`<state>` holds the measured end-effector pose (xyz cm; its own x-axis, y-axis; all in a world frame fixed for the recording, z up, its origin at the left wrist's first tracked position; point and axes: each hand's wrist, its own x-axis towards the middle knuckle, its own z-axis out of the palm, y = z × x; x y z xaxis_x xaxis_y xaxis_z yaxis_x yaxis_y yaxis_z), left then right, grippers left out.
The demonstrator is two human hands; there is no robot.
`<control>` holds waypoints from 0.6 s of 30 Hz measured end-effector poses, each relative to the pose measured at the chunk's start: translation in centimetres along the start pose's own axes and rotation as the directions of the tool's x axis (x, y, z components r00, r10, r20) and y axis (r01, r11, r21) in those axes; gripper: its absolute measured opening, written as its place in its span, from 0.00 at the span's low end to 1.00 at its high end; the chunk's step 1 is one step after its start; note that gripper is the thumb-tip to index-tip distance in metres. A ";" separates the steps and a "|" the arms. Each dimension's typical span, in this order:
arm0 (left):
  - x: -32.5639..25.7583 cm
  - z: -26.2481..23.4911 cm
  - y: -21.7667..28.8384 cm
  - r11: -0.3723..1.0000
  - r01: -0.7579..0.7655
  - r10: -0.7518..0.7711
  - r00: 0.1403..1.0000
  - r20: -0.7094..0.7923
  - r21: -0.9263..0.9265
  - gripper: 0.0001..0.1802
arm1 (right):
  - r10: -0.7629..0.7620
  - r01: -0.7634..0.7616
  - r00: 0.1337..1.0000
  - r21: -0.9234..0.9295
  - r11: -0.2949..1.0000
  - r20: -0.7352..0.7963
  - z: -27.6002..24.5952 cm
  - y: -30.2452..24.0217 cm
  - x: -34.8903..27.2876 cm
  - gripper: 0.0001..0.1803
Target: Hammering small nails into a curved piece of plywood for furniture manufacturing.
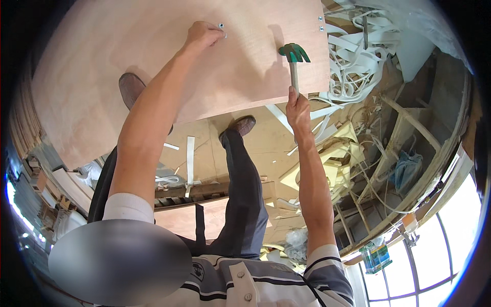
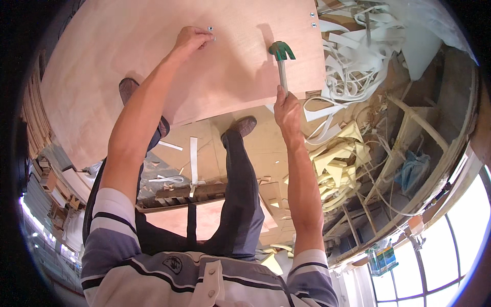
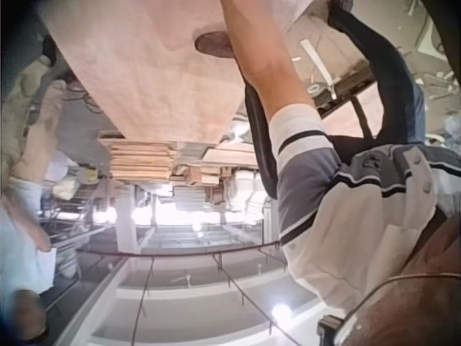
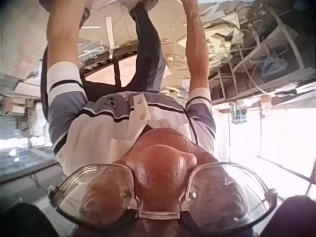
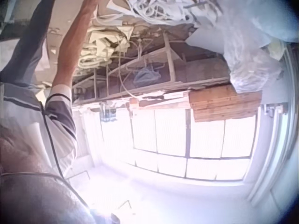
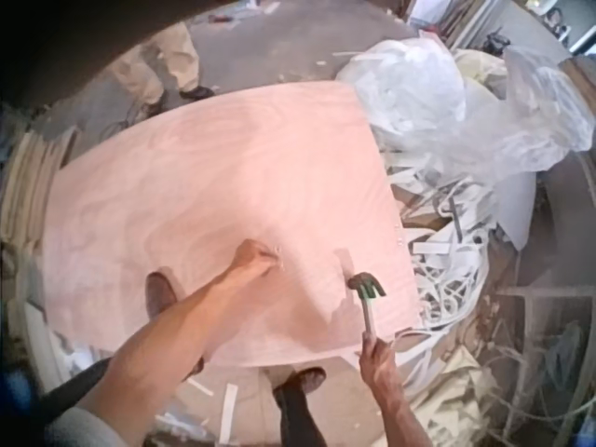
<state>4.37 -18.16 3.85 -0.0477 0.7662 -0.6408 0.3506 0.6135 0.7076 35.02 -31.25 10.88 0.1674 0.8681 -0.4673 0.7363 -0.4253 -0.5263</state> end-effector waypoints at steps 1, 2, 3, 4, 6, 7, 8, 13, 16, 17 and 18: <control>0.0 0.0 0.1 1.000 0.005 -0.006 1.000 -0.018 -0.011 0.11 | 0.006 -0.006 1.000 -0.005 1.000 0.004 -0.1 -0.1 0.1 0.33; 0.0 -0.1 0.2 1.000 0.010 -0.010 0.999 -0.036 -0.023 0.11 | -0.001 0.001 1.000 -0.003 1.000 0.000 -0.2 -0.2 0.2 0.33; -0.1 -0.2 0.3 1.000 0.002 -0.003 0.999 -0.043 -0.024 0.11 | -0.031 0.030 0.999 -0.037 0.999 -0.022 -0.2 -0.4 0.3 0.33; -0.4 -0.6 0.2 0.986 0.022 -0.025 1.000 -0.019 -0.163 0.11 | -0.062 0.060 0.997 -0.068 0.996 -0.039 -0.2 -1.4 0.2 0.33; -1.3 -2.0 -0.1 0.955 0.033 -0.038 0.999 -0.012 -0.294 0.11 | 0.010 -0.010 1.000 -0.052 0.999 0.000 -1.1 -3.4 -0.4 0.32; -2.0 -3.2 -0.5 0.988 0.027 -0.048 0.989 -0.141 -0.149 0.12 | 0.092 -0.090 0.995 -0.044 0.995 0.042 -1.6 -5.1 -0.8 0.30; -3.4 -3.4 -0.7 0.999 0.050 -0.052 0.965 -0.256 -0.014 0.13 | 0.087 -0.084 0.995 -0.050 0.995 0.049 -2.1 -5.8 -1.3 0.30; -17.8 -8.4 7.7 0.618 -0.399 0.088 0.892 0.444 0.678 0.16 | -0.316 0.313 0.948 0.287 0.905 -0.035 -3.8 -11.5 -3.5 0.29; -32.6 -12.8 15.4 0.581 -0.501 0.006 0.791 0.611 0.642 0.22 | -0.473 0.488 0.869 0.393 0.779 -0.142 1.1 -12.8 -3.3 0.23; -36.1 -12.2 16.1 0.505 -0.537 0.153 0.826 0.543 0.676 0.23 | -0.474 0.483 0.875 0.202 0.852 -0.096 4.0 -9.5 -1.1 0.23; -38.9 -11.9 16.7 0.513 -0.532 0.158 0.830 0.535 0.674 0.25 | -0.462 0.463 0.885 -0.003 0.887 -0.051 5.9 -6.9 1.5 0.25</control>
<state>0.98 -35.44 44.12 0.5160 0.6306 -0.5797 0.8355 -0.2213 0.5030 26.29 -28.53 9.61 -0.1589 0.9781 -0.1344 0.7319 0.0253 -0.6809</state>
